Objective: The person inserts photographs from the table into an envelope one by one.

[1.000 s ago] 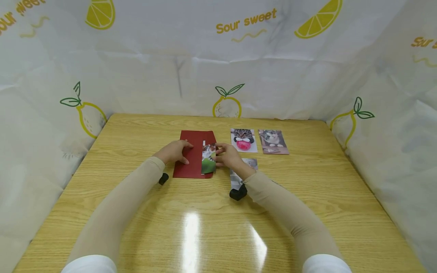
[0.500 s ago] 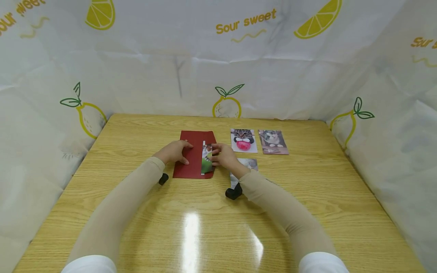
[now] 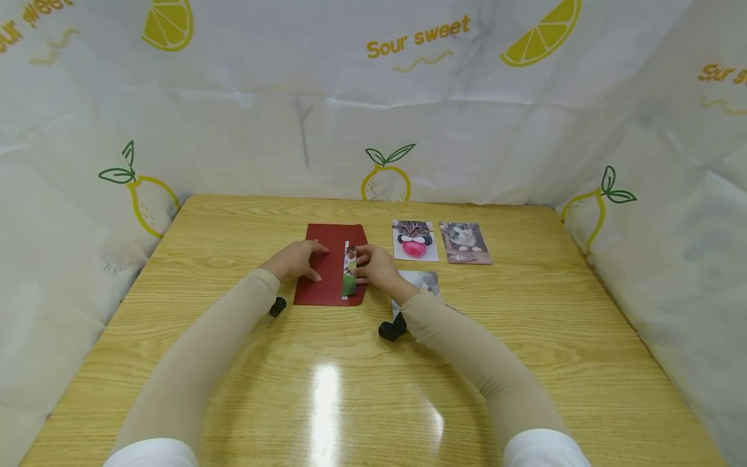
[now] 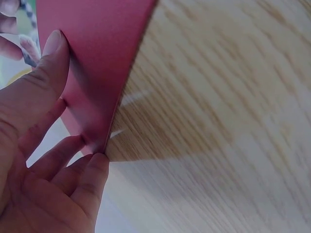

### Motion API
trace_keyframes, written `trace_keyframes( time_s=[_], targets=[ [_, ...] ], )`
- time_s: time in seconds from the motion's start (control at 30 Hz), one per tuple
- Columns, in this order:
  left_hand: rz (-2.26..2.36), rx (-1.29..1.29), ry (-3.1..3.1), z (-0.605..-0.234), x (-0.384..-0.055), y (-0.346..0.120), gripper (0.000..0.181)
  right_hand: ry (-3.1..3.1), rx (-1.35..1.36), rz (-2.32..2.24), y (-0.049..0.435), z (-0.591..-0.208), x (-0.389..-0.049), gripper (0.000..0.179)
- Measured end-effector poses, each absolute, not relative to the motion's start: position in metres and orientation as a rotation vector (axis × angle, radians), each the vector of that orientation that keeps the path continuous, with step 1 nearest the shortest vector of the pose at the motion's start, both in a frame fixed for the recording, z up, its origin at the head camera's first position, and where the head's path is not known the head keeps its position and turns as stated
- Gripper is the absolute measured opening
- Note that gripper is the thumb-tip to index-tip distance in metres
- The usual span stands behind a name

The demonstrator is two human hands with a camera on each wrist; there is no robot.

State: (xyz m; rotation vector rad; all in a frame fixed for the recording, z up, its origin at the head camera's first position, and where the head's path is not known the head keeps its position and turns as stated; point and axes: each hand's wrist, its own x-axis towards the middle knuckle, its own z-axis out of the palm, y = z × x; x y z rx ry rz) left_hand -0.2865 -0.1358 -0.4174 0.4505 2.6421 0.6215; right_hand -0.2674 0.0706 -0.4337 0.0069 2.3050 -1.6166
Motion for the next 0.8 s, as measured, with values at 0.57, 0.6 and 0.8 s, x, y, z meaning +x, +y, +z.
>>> trace_keyframes(
  time_s=[0.57,0.6,0.8],
  targets=[
    [0.600,0.453,2.655,-0.4175,-0.2865,-0.1364,0.068,2.303,0.035,-1.605,0.0683,-0.4364,-0.2686,0.039],
    [0.599,0.451,2.655,-0.4175,-0.2863,-0.1364,0.068,2.303,0.034,-1.603,0.0679,-0.4365,-0.2686,0.039],
    [0.603,0.458,2.650,-0.4169,-0.2857,-0.1365,0.067,2.304,0.031,-1.579,0.0649,-0.4366,-0.2690,0.040]
  ],
)
